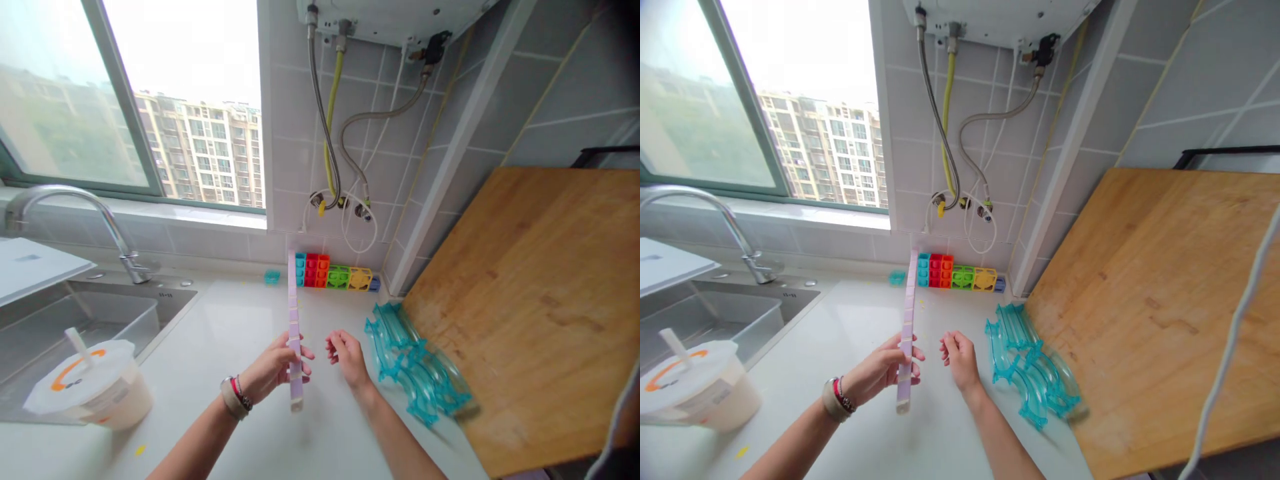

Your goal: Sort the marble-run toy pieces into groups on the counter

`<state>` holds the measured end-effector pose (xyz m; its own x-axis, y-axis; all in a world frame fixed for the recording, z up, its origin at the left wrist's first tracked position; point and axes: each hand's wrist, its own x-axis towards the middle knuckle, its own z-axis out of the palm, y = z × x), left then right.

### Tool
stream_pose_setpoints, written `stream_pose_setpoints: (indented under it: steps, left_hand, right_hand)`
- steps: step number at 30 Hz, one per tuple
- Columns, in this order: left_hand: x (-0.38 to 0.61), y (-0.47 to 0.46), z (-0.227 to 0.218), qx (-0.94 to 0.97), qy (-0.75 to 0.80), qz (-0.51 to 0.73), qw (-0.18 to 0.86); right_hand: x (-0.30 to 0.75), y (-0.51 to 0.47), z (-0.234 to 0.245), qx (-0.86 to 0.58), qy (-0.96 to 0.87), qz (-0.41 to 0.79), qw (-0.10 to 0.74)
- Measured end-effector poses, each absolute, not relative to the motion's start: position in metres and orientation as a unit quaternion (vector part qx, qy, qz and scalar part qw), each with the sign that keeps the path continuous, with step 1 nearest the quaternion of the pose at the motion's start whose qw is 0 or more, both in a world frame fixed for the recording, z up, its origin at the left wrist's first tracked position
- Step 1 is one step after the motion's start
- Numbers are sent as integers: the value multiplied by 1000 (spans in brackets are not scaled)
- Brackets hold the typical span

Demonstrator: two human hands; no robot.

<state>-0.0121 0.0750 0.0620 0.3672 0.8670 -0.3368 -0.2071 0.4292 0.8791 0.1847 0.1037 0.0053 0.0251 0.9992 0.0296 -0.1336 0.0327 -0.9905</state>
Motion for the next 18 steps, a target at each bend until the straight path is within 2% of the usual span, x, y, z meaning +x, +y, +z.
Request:
stream_pose_setpoints:
  steps: [4, 7, 12, 18]
  left_hand:
    - [-44, 43, 58, 355, 502, 456, 643]
    - [-69, 16, 48, 366, 558, 477, 572]
    - [-97, -20, 36, 454, 690, 422, 373]
    - [-123, -36, 31, 504, 780, 297, 224]
  right_hand:
    - [184, 105, 3, -468, -488, 512, 530]
    - [181, 106, -3, -470, -499, 507, 523]
    - [176, 106, -11, -475, -521, 496, 506]
    - [178, 108, -21, -478, -548, 485, 486]
